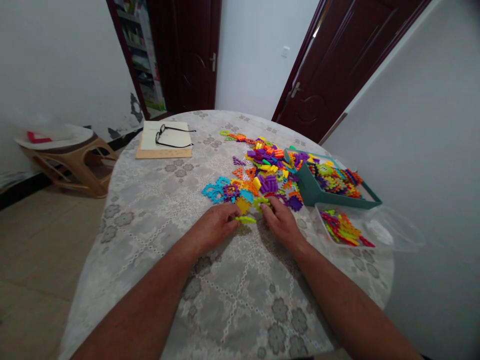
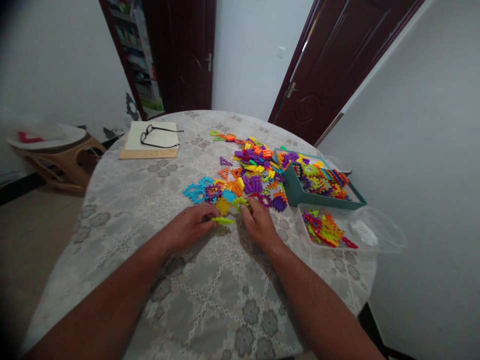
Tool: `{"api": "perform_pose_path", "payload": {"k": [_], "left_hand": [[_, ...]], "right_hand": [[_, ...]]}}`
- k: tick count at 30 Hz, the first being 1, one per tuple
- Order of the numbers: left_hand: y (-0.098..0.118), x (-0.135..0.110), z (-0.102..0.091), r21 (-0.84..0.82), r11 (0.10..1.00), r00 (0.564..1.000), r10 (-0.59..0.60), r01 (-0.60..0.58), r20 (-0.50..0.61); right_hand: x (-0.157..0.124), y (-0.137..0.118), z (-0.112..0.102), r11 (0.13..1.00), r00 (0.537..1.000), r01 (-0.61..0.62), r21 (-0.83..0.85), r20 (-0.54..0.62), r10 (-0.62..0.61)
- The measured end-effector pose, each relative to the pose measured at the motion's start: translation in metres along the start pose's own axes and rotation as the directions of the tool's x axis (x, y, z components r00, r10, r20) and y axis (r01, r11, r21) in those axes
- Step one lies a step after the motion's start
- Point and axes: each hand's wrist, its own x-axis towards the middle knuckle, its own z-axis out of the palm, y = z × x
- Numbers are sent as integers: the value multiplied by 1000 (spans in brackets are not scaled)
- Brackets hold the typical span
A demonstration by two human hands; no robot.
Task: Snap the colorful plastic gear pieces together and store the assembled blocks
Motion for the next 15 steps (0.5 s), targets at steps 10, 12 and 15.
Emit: {"api": "perform_pose_path", "payload": {"k": [10, 12, 15], "left_hand": [[-3, -1, 3, 96, 995, 999, -26, 28, -24], [-3, -3, 2, 139, 990, 999, -32, 34, -16], [-3, -5, -2, 171, 985, 1000, 6, -3, -17]], "right_hand": [[-13, -18, 7, 934, 900, 355, 39, 256, -353], [-15, -21, 12, 920, 877, 382, 82, 281, -389], [-17, -23, 15, 919, 877, 369, 138, 276, -393]]}}
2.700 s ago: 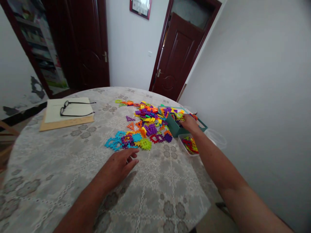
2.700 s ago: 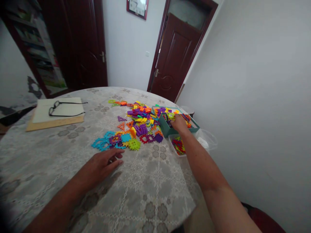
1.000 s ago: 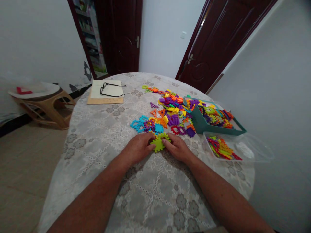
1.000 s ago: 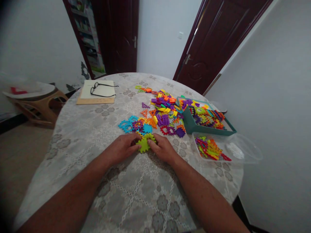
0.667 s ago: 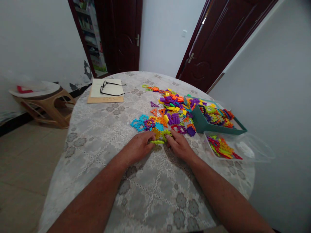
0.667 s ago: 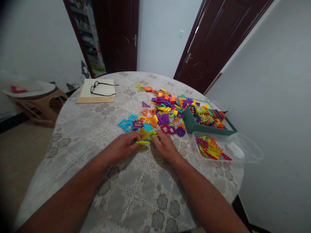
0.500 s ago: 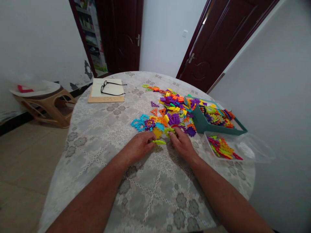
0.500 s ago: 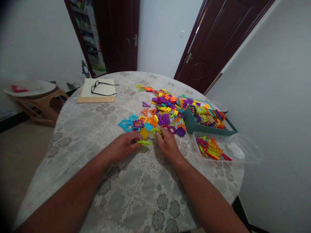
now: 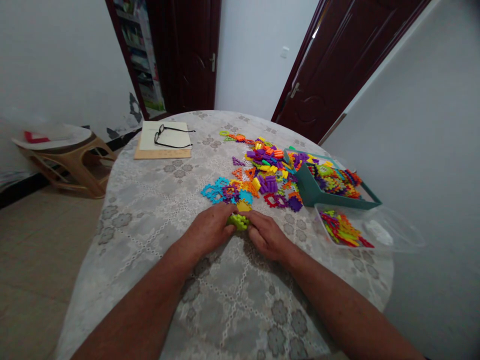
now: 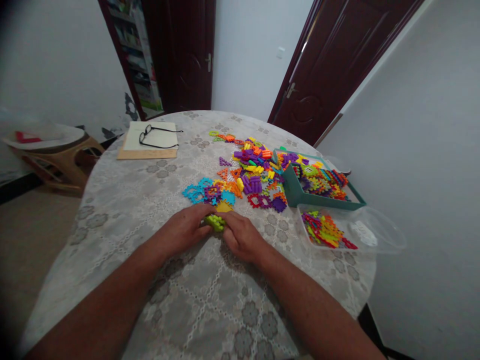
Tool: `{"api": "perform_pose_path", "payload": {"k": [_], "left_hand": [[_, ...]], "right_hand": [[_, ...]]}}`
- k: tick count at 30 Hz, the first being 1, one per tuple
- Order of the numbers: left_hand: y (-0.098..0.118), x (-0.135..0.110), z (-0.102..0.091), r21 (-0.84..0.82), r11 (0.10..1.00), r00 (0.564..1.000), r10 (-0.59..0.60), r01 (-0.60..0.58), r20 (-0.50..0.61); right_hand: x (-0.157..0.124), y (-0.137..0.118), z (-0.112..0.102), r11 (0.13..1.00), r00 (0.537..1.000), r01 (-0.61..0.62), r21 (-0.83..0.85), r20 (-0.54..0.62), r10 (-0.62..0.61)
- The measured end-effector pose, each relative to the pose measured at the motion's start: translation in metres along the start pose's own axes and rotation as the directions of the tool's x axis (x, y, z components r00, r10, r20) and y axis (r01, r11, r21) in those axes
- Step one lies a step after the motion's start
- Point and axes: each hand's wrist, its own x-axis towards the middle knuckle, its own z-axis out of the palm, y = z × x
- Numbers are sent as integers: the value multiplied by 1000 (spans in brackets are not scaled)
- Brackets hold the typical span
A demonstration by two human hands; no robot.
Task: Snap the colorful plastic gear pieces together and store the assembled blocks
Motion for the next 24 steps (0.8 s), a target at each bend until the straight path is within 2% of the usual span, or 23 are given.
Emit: {"api": "perform_pose_path", "payload": {"k": [6, 9, 11, 13, 16, 18, 24], "left_hand": [[-1, -1, -6, -56, 998, 999, 36, -36, 13], [-1, -1, -6, -41, 998, 999, 43, -42, 22], [-2, -2, -6, -24, 999, 999, 46, -45, 21], [-3, -2, -6, -2, 999, 998, 53, -53, 23], [-5, -2, -8, 28, 999, 999, 35, -36, 36], [-5, -1, -11, 41, 999, 999, 16, -18, 48], [-7, 1, -14, 97, 995, 995, 8, -18, 102]], "right_hand": [[-6, 11, 4, 963, 991, -122, 239, -32, 134], [-5, 17, 8, 956, 986, -144, 254, -46, 161], [-3, 18, 9, 983, 980, -136, 120, -130, 152], [1, 18, 7, 985, 974, -137, -104, -195, 115], [5, 16, 5, 909, 983, -173, -380, -131, 133], [6, 13, 4, 860, 980, -201, -468, -92, 179], [7, 9, 7, 751, 972, -223, -622, -84, 220]]}}
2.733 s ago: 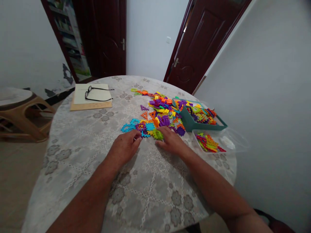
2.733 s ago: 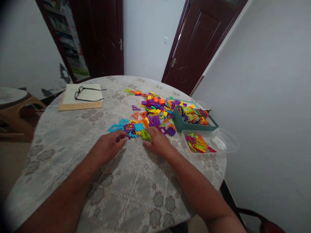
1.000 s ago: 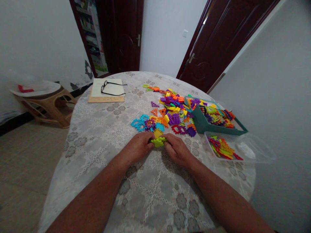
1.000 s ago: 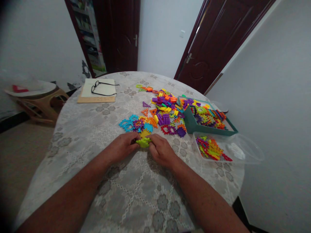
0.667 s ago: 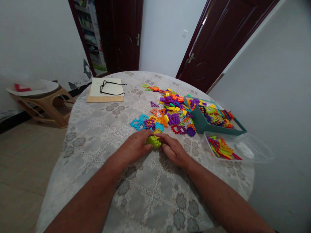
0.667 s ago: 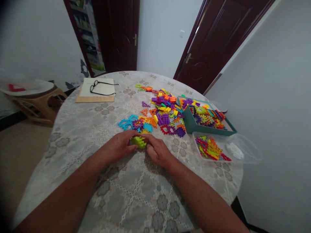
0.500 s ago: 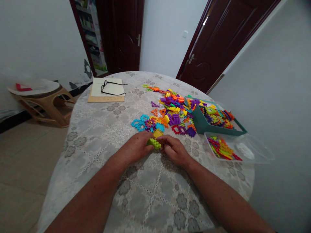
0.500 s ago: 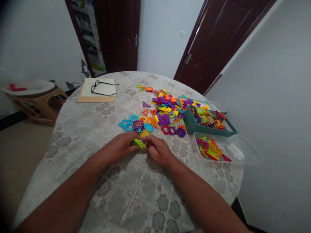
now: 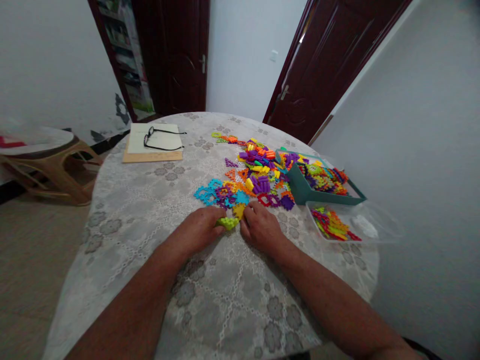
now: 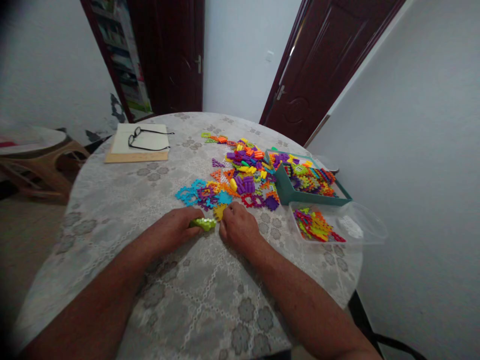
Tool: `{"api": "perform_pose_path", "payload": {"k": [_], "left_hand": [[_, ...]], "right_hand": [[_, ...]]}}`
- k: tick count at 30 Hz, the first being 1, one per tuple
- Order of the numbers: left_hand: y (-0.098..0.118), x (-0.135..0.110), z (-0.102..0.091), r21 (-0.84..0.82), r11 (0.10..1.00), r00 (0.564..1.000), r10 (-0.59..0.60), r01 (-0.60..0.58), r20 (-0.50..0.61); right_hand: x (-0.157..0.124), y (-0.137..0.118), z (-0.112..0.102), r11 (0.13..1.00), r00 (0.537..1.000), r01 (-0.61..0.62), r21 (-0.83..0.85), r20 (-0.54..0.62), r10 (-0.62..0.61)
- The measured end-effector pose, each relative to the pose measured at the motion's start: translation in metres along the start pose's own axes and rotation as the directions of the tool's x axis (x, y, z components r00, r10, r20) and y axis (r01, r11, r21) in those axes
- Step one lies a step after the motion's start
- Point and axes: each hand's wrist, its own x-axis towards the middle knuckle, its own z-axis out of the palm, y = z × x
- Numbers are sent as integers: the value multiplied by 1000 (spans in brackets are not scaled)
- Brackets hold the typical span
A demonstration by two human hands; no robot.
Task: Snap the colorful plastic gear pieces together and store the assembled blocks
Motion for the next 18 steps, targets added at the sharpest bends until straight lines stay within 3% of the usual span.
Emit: {"api": "perform_pose_path", "payload": {"k": [7, 11, 18], "left_hand": [[1, 4, 8, 22, 1000, 1000, 8, -8, 13], [2, 5, 10, 11, 999, 999, 31, -32, 9], [1, 2, 10, -23, 999, 999, 40, -40, -10]], "right_hand": [[0, 11, 1, 983, 990, 138, 124, -9, -138], [-3, 11, -9, 961, 980, 179, 209, 45, -192], [-3, 20, -22, 952, 954, 218, 214, 161, -254]]}}
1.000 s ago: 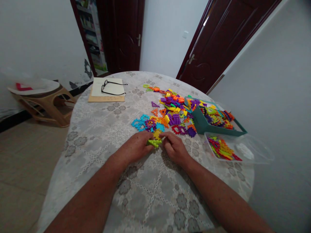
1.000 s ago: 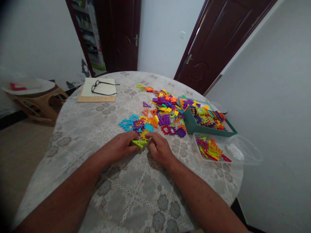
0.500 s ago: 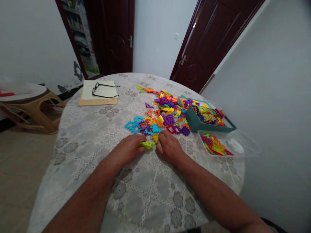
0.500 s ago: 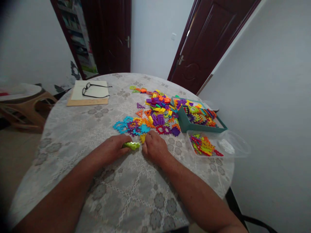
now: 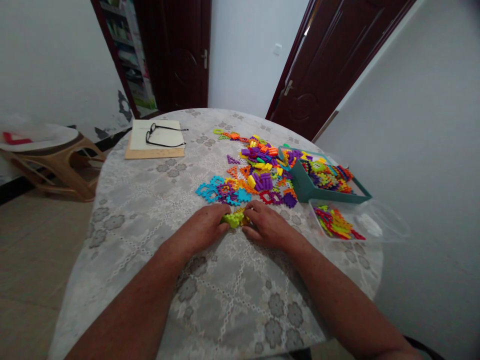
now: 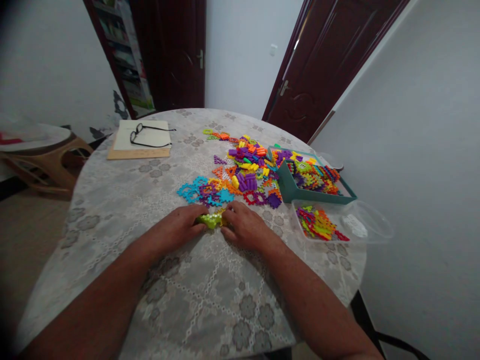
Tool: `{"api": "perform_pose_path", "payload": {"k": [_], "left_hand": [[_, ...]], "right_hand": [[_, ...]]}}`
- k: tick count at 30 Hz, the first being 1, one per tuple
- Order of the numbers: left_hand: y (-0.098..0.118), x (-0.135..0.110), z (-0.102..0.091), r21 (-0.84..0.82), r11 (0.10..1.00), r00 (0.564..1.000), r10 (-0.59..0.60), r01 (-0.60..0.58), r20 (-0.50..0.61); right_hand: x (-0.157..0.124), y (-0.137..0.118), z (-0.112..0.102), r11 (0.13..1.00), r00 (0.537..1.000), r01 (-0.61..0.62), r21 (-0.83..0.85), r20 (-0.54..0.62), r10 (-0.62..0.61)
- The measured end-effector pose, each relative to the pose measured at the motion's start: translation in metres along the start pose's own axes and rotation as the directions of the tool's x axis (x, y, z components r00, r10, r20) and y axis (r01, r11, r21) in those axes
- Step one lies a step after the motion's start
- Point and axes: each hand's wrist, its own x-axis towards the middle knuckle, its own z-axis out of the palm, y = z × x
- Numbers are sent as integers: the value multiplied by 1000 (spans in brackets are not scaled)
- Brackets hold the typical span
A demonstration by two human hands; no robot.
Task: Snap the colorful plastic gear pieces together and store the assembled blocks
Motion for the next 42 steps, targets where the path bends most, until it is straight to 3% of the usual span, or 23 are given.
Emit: {"api": "perform_pose_path", "payload": {"k": [4, 7, 10, 13, 20, 24, 27, 29, 32, 35, 42], "left_hand": [[1, -1, 0, 22, 1000, 1000, -4, 4, -5], [1, 0, 0, 22, 1000, 1000, 7, -6, -12], [1, 1, 1, -12, 1000, 1000, 23, -23, -3], [1, 1, 4, -72, 997, 999, 24, -26, -28], [12, 1, 0, -146, 981, 989, -136, 126, -56], [10, 1, 0, -102, 994, 996, -47, 40, -73], [5, 1, 4, -47, 999, 998, 13, -16, -54], [2, 1, 6, -42, 999, 999, 3, -5, -48], [1, 1, 6, -51, 999, 999, 1, -4, -50], [2, 1, 4, -49, 999, 999, -8, 6, -41], [5, 2, 3, -36, 999, 999, 1, -3, -34]], "right_hand": [[-1, 9, 1, 1000, 1000, 2, -11, -16, -2], [-2, 15, 5, 998, 992, 26, 64, -127, -18], [-2, 18, 8, 980, 973, -10, 200, -223, 55], [-2, 15, 9, 955, 970, -68, 290, -203, 131], [2, -5, 16, 935, 973, 2, 354, -216, 79], [5, -5, 20, 927, 967, 60, 371, -251, 38], [8, 2, 23, 943, 932, 103, 318, -362, 20], [11, 8, 26, 978, 914, 41, 205, -403, 47], [15, 18, 30, 995, 941, -90, 30, -325, 95], [19, 23, 34, 989, 949, -147, -27, -284, 134], [17, 18, 29, 991, 958, -130, 0, -258, 126]]}}
